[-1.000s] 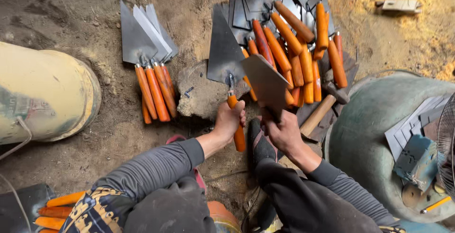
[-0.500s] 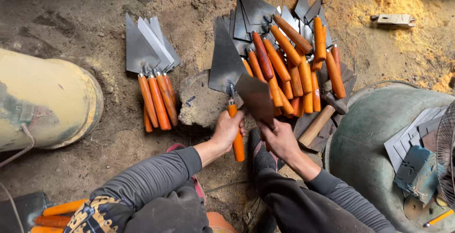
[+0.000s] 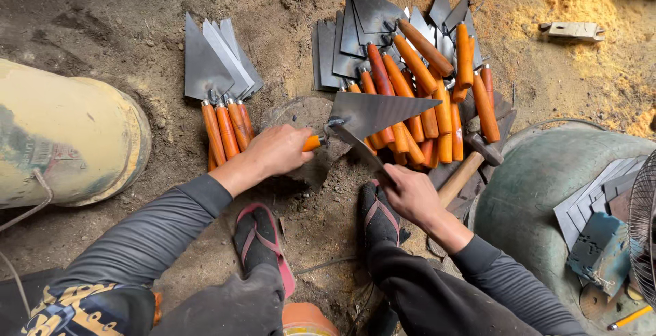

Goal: The person assembles trowels by inserting metal blades into wooden handles. They repeatedly pick up a handle and a blade, insert the blade into the handle, and place the assembled trowel on the floor.

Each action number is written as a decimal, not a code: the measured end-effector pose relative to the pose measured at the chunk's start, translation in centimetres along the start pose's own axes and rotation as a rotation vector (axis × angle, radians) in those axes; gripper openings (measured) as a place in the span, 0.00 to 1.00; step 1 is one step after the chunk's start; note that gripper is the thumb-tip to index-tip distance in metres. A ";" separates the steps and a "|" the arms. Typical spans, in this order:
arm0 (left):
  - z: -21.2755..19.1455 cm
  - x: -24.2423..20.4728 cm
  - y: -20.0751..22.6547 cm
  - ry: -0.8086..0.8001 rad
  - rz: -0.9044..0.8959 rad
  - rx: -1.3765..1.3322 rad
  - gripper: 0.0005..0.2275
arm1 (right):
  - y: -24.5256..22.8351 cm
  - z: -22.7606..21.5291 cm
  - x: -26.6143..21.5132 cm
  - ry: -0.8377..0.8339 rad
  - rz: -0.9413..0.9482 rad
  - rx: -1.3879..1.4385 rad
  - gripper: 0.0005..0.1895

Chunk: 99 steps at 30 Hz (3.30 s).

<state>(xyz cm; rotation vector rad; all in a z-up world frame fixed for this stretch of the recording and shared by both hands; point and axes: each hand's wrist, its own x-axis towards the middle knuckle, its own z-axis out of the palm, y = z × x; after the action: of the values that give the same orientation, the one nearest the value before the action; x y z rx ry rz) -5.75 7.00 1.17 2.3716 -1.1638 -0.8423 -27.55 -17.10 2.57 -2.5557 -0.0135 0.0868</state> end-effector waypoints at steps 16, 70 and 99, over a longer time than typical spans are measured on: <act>-2.3 -0.1 -15.4 0.834 -0.536 -0.370 0.13 | -1.6 1.9 0.8 -0.034 0.615 0.810 0.17; 6.7 -1.3 7.2 0.266 -0.264 -1.550 0.09 | -4.7 -2.2 1.9 0.255 0.287 0.663 0.19; -0.2 -2.0 -0.9 0.225 0.167 -0.037 0.11 | -1.6 -1.7 2.3 0.055 0.200 0.310 0.08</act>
<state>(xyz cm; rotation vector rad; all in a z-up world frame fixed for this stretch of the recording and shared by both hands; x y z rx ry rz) -6.04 9.14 1.47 2.2337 -1.2203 -0.5230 -25.11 -16.60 4.76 -2.2416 0.2577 0.0878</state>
